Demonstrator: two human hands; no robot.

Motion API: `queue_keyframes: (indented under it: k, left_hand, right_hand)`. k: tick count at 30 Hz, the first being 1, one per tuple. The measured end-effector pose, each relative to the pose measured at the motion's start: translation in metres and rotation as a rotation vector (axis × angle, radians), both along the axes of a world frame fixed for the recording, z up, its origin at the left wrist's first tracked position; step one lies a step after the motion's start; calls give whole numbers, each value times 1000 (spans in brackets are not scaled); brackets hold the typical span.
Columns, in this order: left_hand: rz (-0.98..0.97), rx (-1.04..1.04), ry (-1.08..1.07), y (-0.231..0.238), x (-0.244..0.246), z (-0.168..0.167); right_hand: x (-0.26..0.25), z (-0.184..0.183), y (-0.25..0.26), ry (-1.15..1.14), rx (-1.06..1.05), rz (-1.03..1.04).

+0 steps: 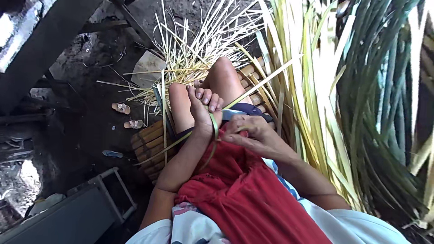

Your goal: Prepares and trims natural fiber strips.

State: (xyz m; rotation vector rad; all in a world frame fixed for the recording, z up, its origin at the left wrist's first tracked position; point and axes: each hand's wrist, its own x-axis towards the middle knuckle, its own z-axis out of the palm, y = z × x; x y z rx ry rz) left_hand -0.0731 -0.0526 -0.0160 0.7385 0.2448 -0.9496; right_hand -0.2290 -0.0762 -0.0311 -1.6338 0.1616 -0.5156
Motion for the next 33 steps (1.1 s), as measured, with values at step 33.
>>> queue_keyframes:
  k: [33]
  left_hand:
    - [-836,-246,-76,38,-7,-28]
  right_hand:
    - [-21,20,-80,48,190,-125]
